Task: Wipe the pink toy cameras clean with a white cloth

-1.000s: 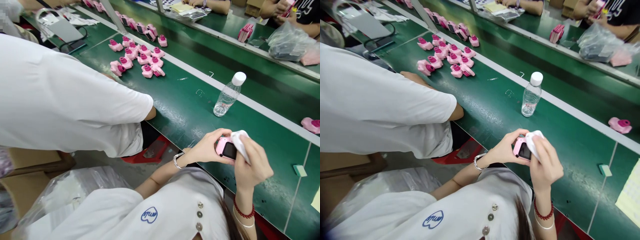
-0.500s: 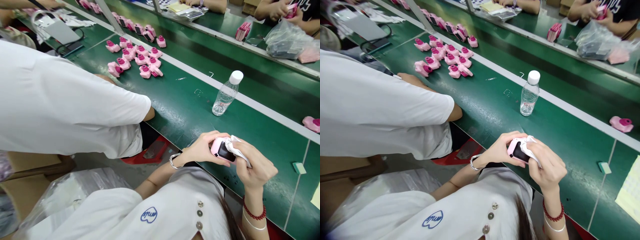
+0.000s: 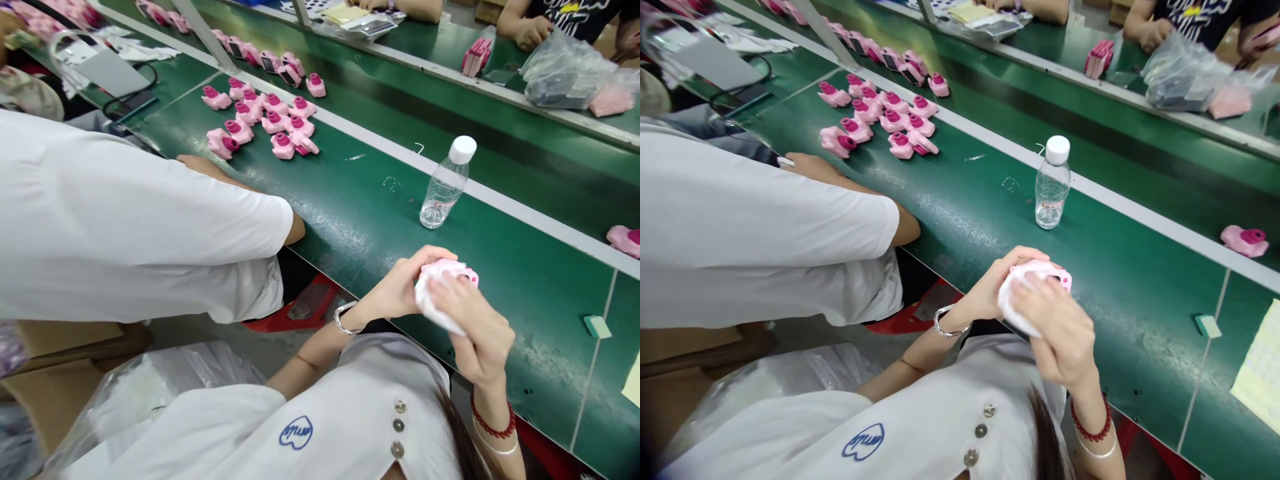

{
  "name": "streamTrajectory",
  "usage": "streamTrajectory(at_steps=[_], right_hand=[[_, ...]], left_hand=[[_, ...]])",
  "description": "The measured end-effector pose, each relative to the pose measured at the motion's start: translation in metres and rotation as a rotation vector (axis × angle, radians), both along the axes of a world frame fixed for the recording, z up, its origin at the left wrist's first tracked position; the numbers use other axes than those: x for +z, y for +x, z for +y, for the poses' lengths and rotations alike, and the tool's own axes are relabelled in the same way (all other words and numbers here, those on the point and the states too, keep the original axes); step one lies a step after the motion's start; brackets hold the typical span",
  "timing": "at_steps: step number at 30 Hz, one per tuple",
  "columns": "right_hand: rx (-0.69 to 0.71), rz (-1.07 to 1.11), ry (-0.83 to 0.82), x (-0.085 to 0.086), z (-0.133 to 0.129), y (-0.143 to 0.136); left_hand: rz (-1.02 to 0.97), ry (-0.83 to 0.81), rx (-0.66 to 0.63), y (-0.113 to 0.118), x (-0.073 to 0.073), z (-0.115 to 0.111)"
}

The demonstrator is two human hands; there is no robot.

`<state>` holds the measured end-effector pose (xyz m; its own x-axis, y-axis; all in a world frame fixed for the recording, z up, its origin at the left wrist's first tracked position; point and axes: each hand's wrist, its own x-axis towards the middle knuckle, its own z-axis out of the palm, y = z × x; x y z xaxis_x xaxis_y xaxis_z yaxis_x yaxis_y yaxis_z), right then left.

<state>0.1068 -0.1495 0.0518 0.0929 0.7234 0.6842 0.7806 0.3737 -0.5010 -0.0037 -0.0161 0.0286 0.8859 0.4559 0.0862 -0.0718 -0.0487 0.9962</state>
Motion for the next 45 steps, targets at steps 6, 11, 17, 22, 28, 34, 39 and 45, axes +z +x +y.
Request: streamTrajectory(at_steps=[6,11,17,22,28,34,39,45], right_hand=[[0.186,0.497,-0.134,0.002,-0.029,0.006],[-0.361,1.014,0.145,-0.03,-0.044,0.039],[-0.484,1.1,0.058,-0.058,-0.037,0.054],[-0.424,1.136,-0.087,-0.05,-0.028,0.033],[-0.237,1.175,-0.353,-0.03,-0.023,0.016],[-0.157,1.187,-0.404,-0.029,-0.021,0.018],[-0.127,1.183,-0.4,-0.025,-0.016,0.015],[-0.263,1.096,-0.401,-0.027,-0.011,0.016]], left_hand=[[-0.09,-0.153,-0.08,0.004,0.003,0.003],[-0.163,-0.322,-0.216,0.006,0.005,0.005],[-0.289,-0.382,-0.246,0.007,0.01,0.002],[-0.295,-0.344,-0.244,0.008,0.004,0.002],[-0.162,-0.342,-0.131,0.005,0.012,-0.002],[-0.174,-0.179,-0.105,0.002,0.008,0.003],[-0.193,-0.197,-0.122,0.001,0.003,0.008],[-0.153,-0.178,-0.103,0.001,0.003,0.012]])
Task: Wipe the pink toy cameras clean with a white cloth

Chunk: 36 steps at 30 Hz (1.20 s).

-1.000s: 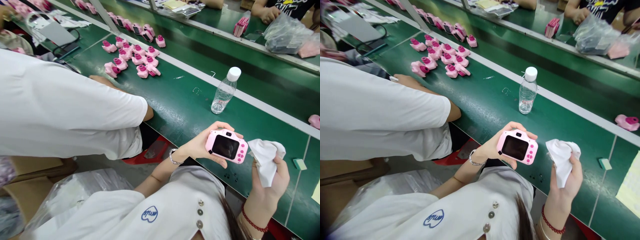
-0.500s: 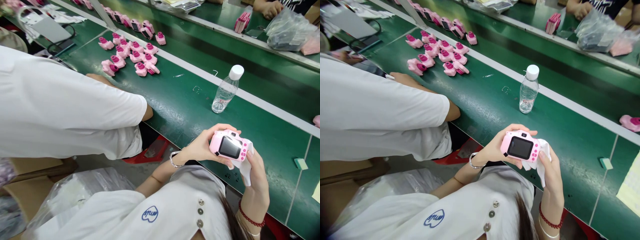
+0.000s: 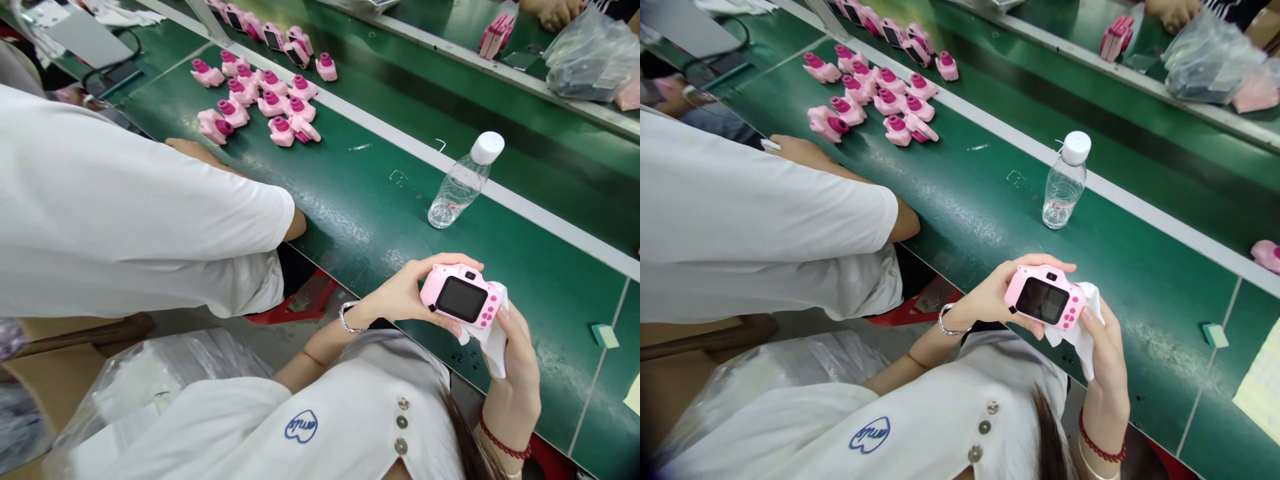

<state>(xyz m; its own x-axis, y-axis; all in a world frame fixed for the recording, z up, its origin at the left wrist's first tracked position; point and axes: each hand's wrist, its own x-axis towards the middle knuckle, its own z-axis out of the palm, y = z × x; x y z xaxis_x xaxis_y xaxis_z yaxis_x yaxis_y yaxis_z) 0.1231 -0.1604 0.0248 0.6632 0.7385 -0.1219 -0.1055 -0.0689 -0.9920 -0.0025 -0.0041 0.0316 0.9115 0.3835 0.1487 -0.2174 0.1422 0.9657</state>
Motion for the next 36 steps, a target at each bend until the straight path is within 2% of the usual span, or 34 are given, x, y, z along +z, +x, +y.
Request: streamTrajectory(at_steps=[3,4,5,6,10,12,14,17,20,22,25,27,30,33,36], right_hand=[[-0.383,-0.171,0.052,0.006,0.004,-0.001],[-0.457,-0.243,0.099,0.011,0.006,-0.001],[-0.466,-0.313,0.148,0.016,0.008,-0.001],[-0.406,-0.375,0.182,0.022,0.01,0.0],[0.112,-0.496,0.097,0.041,0.021,0.008],[0.255,-0.508,0.059,0.044,0.027,0.013],[0.259,-0.534,0.065,0.043,0.031,0.013],[0.13,-0.601,0.053,0.039,0.033,0.008],[0.021,-0.625,0.02,0.035,0.033,0.002],[-0.06,-0.537,0.008,0.034,0.034,0.001],[-0.185,-0.211,0.034,0.034,0.037,0.003],[-0.177,-0.005,0.045,0.036,0.038,0.004],[-0.095,0.116,0.035,0.039,0.034,0.004],[-0.014,0.091,0.01,0.042,0.027,0.003],[0.085,-0.056,-0.018,0.045,0.021,0.003]], left_hand=[[0.028,-0.01,-0.012,0.0,-0.003,0.0],[0.032,0.0,-0.019,-0.001,-0.004,0.0],[0.032,0.017,-0.025,-0.001,-0.004,0.001],[0.035,0.042,-0.029,-0.001,-0.005,0.001],[0.123,0.164,-0.041,-0.002,-0.002,0.001],[0.186,0.207,-0.032,-0.003,0.0,0.001],[0.21,0.222,-0.025,-0.003,0.001,0.0],[0.217,0.191,-0.028,-0.003,-0.002,-0.004],[0.215,0.093,-0.009,-0.003,-0.006,-0.009],[0.184,0.027,-0.018,-0.003,-0.006,-0.011],[0.083,-0.05,-0.082,-0.004,-0.002,-0.012],[0.04,-0.085,-0.112,-0.006,0.002,-0.012],[0.07,-0.102,-0.106,-0.009,0.004,-0.014],[0.116,-0.108,-0.091,-0.011,0.004,-0.017],[0.166,-0.07,-0.07,-0.012,0.006,-0.018]])
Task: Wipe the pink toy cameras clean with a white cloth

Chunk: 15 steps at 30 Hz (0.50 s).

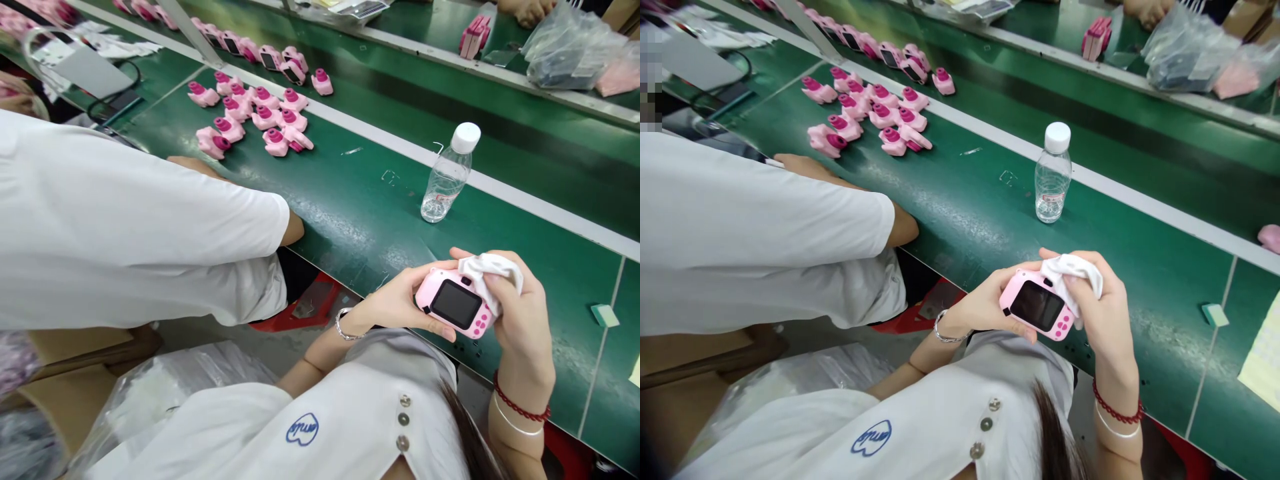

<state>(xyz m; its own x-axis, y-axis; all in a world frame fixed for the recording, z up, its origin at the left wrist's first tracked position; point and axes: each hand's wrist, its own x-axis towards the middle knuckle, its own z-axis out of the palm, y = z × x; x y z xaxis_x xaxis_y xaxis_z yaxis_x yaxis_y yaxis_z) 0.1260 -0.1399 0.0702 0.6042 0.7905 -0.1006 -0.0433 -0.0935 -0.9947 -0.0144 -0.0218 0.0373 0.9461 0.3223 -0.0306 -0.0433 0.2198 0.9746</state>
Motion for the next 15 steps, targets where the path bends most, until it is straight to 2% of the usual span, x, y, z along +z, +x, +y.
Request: streamTrajectory(at_steps=[3,5,10,12,15], right_hand=[[0.12,-0.164,-0.012,0.003,-0.001,0.001],[0.153,-0.211,0.006,0.004,0.0,0.002],[0.067,-0.234,0.028,0.002,0.004,0.002],[0.013,-0.164,0.018,0.0,0.006,0.004],[-0.035,0.094,0.01,-0.002,0.009,0.008]], left_hand=[[0.01,0.104,0.023,0.0,0.002,0.0],[-0.026,0.152,0.043,0.001,0.002,-0.001],[-0.061,0.116,0.059,0.003,0.002,-0.001],[-0.087,0.07,0.035,0.003,0.004,0.001],[-0.114,0.004,-0.03,0.003,0.008,0.003]])
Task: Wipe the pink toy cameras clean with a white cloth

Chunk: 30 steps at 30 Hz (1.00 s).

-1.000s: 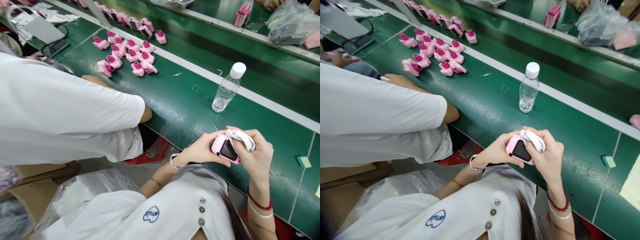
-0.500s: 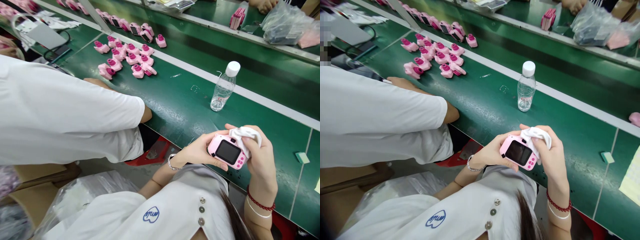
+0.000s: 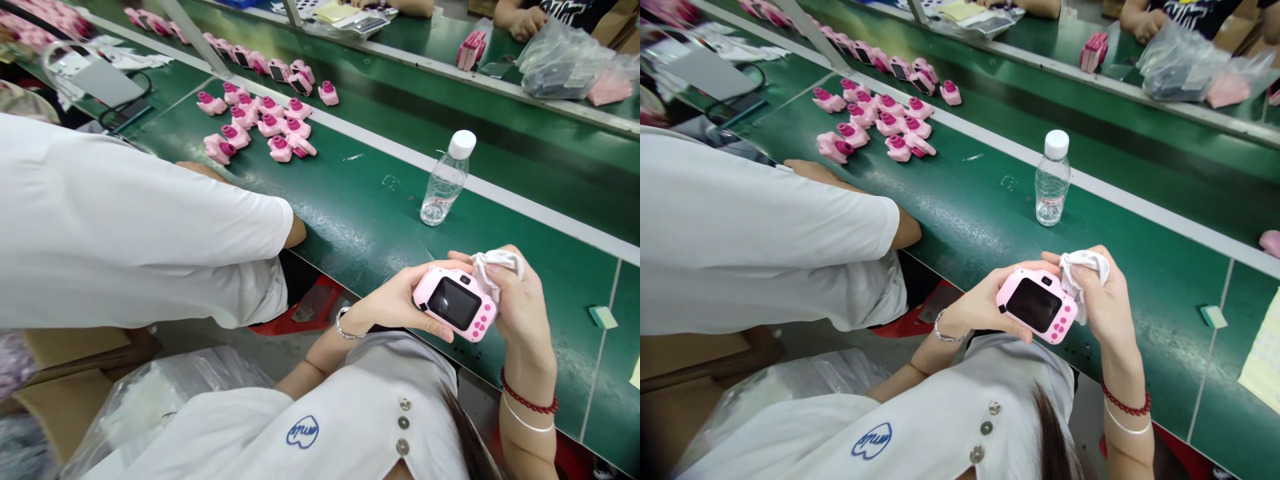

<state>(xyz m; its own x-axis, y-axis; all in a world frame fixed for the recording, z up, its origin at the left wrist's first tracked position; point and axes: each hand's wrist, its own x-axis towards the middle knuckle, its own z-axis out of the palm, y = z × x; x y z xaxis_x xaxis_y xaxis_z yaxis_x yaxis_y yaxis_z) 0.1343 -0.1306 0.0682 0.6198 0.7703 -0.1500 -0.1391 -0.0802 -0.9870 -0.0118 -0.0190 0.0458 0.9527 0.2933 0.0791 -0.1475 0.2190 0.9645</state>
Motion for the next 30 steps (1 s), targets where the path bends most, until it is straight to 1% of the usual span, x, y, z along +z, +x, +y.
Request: streamTrajectory(at_steps=[3,7,10,12,15,18,20,22,24,27,28,30], right_hand=[[0.024,0.186,-0.005,0.001,0.001,0.003],[0.074,0.231,0.008,0.004,-0.002,0.003],[0.101,0.195,0.015,0.006,-0.004,0.003],[0.133,0.152,0.021,0.007,-0.006,0.003],[0.203,0.06,0.027,0.007,-0.008,0.003],[0.24,-0.075,0.028,0.007,-0.009,0.002],[0.218,-0.143,0.032,0.008,-0.008,0.001],[0.163,-0.157,0.03,0.007,-0.005,0.0],[0.075,-0.078,0.019,0.003,-0.002,0.001],[-0.029,0.126,-0.018,-0.007,-0.001,0.005],[-0.058,0.164,-0.038,-0.011,-0.002,0.006],[-0.098,0.167,-0.083,-0.019,-0.006,0.007]], left_hand=[[0.0,-0.014,-0.007,-0.002,0.005,0.001],[-0.001,-0.013,0.005,-0.004,0.006,0.0],[0.017,-0.019,0.003,-0.004,0.004,-0.001],[0.041,-0.01,0.027,-0.004,0.002,-0.002],[0.092,0.035,0.06,-0.005,0.002,-0.002],[0.137,0.099,0.059,-0.004,0.002,-0.003],[0.134,0.109,0.063,-0.003,0.003,-0.004],[0.111,0.087,0.081,-0.001,0.003,-0.004],[0.083,0.052,0.105,0.001,0.003,-0.003],[0.041,0.037,0.137,0.004,0.003,-0.002],[0.035,0.049,0.149,0.004,0.002,-0.002],[0.054,0.095,0.187,0.005,0.002,-0.003]])
